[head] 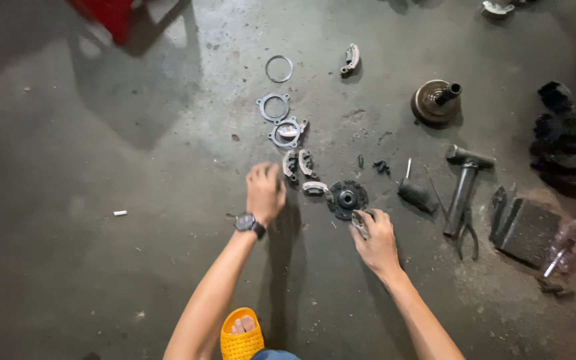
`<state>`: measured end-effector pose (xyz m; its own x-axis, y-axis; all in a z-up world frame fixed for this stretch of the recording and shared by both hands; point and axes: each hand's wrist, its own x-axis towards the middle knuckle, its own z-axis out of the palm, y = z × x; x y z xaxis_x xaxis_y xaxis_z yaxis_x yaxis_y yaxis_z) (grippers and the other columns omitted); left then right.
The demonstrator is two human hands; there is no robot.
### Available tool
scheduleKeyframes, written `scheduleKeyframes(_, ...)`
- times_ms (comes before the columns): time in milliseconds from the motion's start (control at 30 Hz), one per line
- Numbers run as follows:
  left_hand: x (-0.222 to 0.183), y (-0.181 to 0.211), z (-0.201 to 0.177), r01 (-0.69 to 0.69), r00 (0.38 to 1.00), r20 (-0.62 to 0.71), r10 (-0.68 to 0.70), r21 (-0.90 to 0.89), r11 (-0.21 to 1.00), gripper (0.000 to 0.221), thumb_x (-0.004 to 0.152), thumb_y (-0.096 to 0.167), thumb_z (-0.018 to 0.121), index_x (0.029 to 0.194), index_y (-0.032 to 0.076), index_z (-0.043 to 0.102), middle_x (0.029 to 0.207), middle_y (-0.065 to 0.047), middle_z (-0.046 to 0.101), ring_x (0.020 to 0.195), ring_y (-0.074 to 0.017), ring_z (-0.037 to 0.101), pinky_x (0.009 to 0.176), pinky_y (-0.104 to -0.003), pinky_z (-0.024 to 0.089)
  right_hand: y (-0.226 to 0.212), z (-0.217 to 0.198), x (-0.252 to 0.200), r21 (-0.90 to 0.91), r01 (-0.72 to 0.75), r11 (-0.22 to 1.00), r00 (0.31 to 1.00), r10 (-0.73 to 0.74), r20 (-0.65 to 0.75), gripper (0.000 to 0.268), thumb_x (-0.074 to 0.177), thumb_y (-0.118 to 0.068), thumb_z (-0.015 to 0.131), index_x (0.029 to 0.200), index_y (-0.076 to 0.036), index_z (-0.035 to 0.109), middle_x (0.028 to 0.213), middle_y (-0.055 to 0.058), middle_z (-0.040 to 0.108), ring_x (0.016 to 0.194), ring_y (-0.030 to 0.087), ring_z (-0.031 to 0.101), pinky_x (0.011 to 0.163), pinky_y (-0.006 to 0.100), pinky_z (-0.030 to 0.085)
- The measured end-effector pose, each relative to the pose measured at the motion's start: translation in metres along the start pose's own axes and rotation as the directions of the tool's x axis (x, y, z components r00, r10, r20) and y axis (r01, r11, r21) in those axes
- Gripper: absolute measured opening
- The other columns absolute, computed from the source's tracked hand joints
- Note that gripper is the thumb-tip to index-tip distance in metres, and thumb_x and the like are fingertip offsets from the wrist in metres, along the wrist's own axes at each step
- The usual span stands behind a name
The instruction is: The person sits on a workshop floor and assembles a motorcycle clutch assembly, fitting brake shoes and springs onto a hub. They use a small pry tool to seat components, wipe a gasket with a cloth, and reposition the assembly while pressing parts into place by hand.
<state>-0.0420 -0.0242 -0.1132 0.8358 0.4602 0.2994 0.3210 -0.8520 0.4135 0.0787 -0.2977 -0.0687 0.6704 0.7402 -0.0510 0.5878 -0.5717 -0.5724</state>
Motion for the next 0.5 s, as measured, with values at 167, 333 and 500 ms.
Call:
scheduleKeyframes(167, 0.045, -0.042, 0.018, 0.222, 0.972, -0.075, -0.220, 0.012, 0.975, 0.047, 0.082, 0.016, 0.073, 0.123, 0.000, 0.058, 0.122, -0.020, 0.058, 0.118, -0.0398, 0.051, 0.098, -0.053, 0.042, -0.007, -0.003, 0.005, 0.205, 0.084, 0.975, 0.985, -0.050, -0.168, 0.034, 0.083, -0.011, 0.077, 0.115, -0.002, 0.069, 0.116, 0.018, 0.065, 0.105, 0.035, 0.066, 0.090, 0.042, 0.055)
scheduleKeyframes(333, 0.070, -0.049, 0.048, 0.125, 0.992, 0.003, -0.127, 0.131, 0.983, 0.046, 0.079, 0.011, 0.071, 0.123, 0.005, 0.061, 0.122, -0.014, 0.061, 0.119, -0.0354, 0.053, 0.099, -0.051, 0.043, -0.013, -0.007, 0.002, 0.305, 0.022, 0.952, 0.992, 0.017, -0.125, 0.030, 0.084, -0.008, 0.075, 0.113, -0.001, 0.070, 0.112, 0.014, 0.068, 0.096, 0.028, 0.071, 0.081, 0.036, 0.059)
scheduleKeyframes(500, 0.094, -0.045, 0.040, -0.031, 0.994, 0.106, 0.007, 0.228, 0.973, 0.035, 0.078, 0.008, 0.070, 0.113, 0.009, 0.066, 0.111, -0.011, 0.066, 0.111, -0.0332, 0.057, 0.096, -0.054, 0.043, -0.005, 0.005, -0.001, 0.374, -0.090, 0.923, 0.994, 0.106, -0.023, 0.030, 0.084, -0.008, 0.075, 0.113, -0.001, 0.070, 0.108, 0.010, 0.069, 0.082, 0.018, 0.073, 0.072, 0.029, 0.060)
